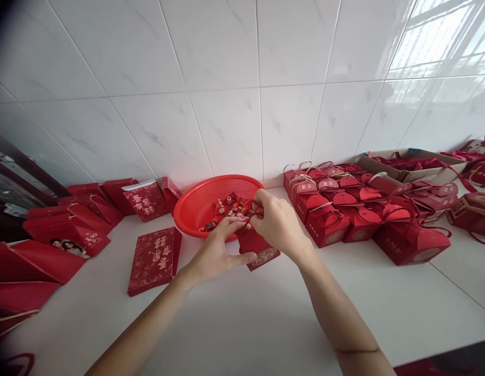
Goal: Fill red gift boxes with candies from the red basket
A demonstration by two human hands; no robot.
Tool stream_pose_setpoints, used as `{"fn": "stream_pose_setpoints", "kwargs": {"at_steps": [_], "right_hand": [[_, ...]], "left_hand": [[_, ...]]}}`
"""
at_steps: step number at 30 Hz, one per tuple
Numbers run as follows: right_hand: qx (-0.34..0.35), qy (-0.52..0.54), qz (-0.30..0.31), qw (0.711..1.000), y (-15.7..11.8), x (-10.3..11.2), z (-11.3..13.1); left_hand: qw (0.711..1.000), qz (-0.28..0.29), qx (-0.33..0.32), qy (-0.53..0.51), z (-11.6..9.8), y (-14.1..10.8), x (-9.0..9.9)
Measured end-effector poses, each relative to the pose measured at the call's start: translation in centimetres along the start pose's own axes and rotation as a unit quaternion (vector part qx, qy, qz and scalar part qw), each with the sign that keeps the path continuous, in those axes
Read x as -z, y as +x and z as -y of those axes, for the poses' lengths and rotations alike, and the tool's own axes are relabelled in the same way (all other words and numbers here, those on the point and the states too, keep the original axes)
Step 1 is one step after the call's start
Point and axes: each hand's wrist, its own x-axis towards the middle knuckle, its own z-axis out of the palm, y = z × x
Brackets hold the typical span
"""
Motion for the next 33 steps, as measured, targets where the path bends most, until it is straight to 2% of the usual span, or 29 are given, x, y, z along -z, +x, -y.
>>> {"fn": "stream_pose_setpoints", "kwargs": {"at_steps": [5,10,15,19,24,28,33], "right_hand": [[-0.004,-0.077,0.023,0.997,0.1,0.0,0.3],[-0.003,-0.120,0.108,0.987,0.0,0.0,0.3],[-0.005,-0.193,0.162,0.968,0.1,-0.3,0.1],[-0.017,-0.240,0.196,0.950,0.3,-0.3,-0.1],[-0.019,-0.255,0.195,0.947,0.6,-0.3,-0.5],[-0.029,-0.233,0.157,0.959,0.7,0.4,-0.9],[-0.051,-0.170,0.088,0.980,0.4,2.6,-1.5]], "left_hand": [[1.000,0.017,0.003,-0.001,0.5,0.2,-0.6],[1.000,0.008,-0.023,0.018,1.1,0.3,-1.5],[0.994,0.008,-0.039,0.100,2.0,0.4,-3.1],[0.992,0.002,-0.030,0.121,3.0,0.8,-4.5],[0.994,-0.004,-0.047,0.097,3.9,1.0,-4.8],[0.996,-0.008,-0.087,0.024,4.4,0.2,-4.3],[0.991,-0.092,-0.096,-0.011,5.4,-2.1,-3.9]]}}
